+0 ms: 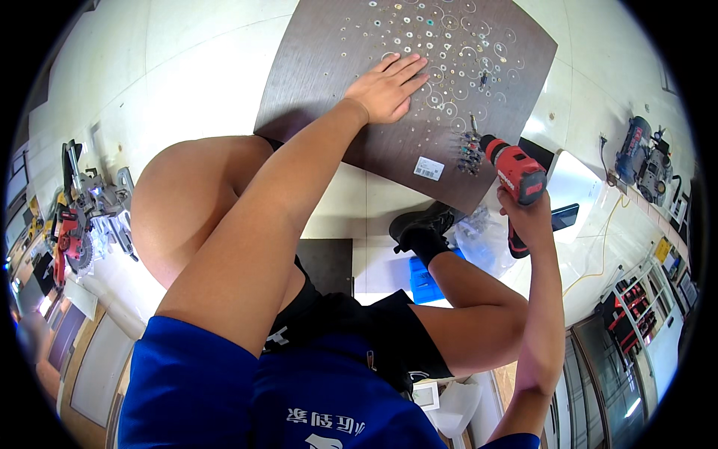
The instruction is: The person sits on the floor and uses a cordless drill to create holes in a large brown board with pre-marked circular patterns. The person holds the board steady with one hand while operating the drill with the other.
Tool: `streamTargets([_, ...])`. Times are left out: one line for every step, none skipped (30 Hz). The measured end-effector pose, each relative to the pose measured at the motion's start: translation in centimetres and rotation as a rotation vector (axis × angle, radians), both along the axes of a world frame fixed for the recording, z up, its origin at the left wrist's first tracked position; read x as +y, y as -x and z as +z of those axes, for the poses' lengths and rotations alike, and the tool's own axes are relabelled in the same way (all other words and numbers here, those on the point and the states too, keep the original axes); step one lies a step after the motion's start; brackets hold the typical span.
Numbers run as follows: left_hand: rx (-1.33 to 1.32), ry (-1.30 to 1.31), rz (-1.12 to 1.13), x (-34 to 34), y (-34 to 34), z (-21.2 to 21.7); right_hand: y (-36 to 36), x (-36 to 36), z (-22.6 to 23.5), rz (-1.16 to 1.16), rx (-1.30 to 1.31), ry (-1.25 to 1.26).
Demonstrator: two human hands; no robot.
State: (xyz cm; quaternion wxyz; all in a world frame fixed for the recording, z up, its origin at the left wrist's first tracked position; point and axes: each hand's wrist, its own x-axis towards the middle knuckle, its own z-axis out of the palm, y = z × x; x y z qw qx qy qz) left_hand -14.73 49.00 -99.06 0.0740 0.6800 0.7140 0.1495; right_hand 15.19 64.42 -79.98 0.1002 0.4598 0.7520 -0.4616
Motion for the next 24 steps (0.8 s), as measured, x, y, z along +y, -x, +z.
streamTargets([-0.001,0.006,-0.001,0.0,0.0,0.0,-0.2,0.0,-0.2,-0.009,0.015,-0.030])
streamTargets([0.000,0.004,-0.002,-0.1,0.0,0.0,-0.4,0.0,-0.4,-0.017,0.031,-0.060])
streamTargets([0.001,0.001,-0.003,0.0,0.0,0.0,-0.4,0.1,-0.5,-0.031,0.022,-0.037])
streamTargets([0.002,-0.003,-0.005,0.0,0.0,0.0,-0.4,0.2,-0.5,-0.046,0.013,-0.016])
streamTargets([-0.002,-0.001,-0.004,0.0,0.0,0.0,-0.3,0.3,-0.4,-0.060,0.004,0.005])
streamTargets([-0.005,0.001,-0.003,0.0,-0.1,0.0,-0.1,0.4,-0.2,-0.051,-0.034,0.057])
streamTargets([-0.007,0.002,-0.001,0.0,0.0,-0.1,0.3,0.5,0.2,-0.041,-0.071,0.108])
streamTargets([-0.004,0.002,-0.003,-0.1,0.1,-0.2,0.6,0.6,0.4,-0.032,-0.109,0.159])
streamTargets([-0.001,0.002,-0.005,-0.1,0.1,-0.2,0.5,0.3,0.4,-0.053,-0.040,0.178])
streamTargets([0.001,0.004,-0.007,-0.2,0.0,-0.2,0.1,-0.3,0.3,-0.073,0.027,0.198])
streamTargets([-0.003,-0.001,-0.009,-0.2,0.1,-0.1,-0.1,-0.7,0.3,-0.093,0.094,0.219])
streamTargets([-0.008,-0.006,-0.012,0.0,0.1,0.0,-0.1,-0.7,0.2,-0.088,0.071,0.179])
streamTargets([-0.014,-0.012,-0.017,0.1,0.1,0.0,0.0,-0.8,0.1,-0.085,0.048,0.138])
streamTargets([-0.009,-0.006,-0.008,0.0,0.0,0.0,0.0,-0.9,0.0,-0.082,0.025,0.097])
streamTargets([-0.005,0.000,0.000,-0.2,-0.1,0.0,-0.1,-1.0,-0.2,-0.085,0.003,0.095])
streamTargets([0.000,0.004,0.009,-0.2,0.0,0.0,-0.1,-1.0,-0.5,-0.087,-0.018,0.091])
streamTargets([-0.004,-0.002,0.005,-0.1,0.0,-0.1,0.0,-0.9,-0.6,-0.088,-0.039,0.086])
streamTargets([-0.008,-0.007,0.002,0.0,0.0,-0.1,-0.1,-0.9,-0.4,-0.103,-0.005,0.133])
streamTargets([-0.015,-0.008,0.000,-0.1,-0.1,-0.1,-0.3,-1.1,-0.1,-0.117,0.026,0.183])
streamTargets([-0.012,-0.008,0.000,-0.1,-0.1,-0.1,-0.5,-1.2,0.1,-0.130,0.057,0.233])
streamTargets([-0.009,-0.007,0.000,-0.1,0.0,-0.1,-0.6,-1.2,-0.1,-0.145,0.063,0.231])
streamTargets([-0.003,-0.008,-0.001,0.0,0.1,-0.1,-0.8,-1.3,-0.4,-0.160,0.072,0.228])
streamTargets([0.002,-0.002,-0.001,-0.1,0.0,-0.1,-0.9,-1.3,-0.6,-0.176,0.082,0.225])
streamTargets([0.008,0.004,-0.002,-0.2,0.0,-0.2,-1.0,-1.2,-0.7,-0.159,0.040,0.184])
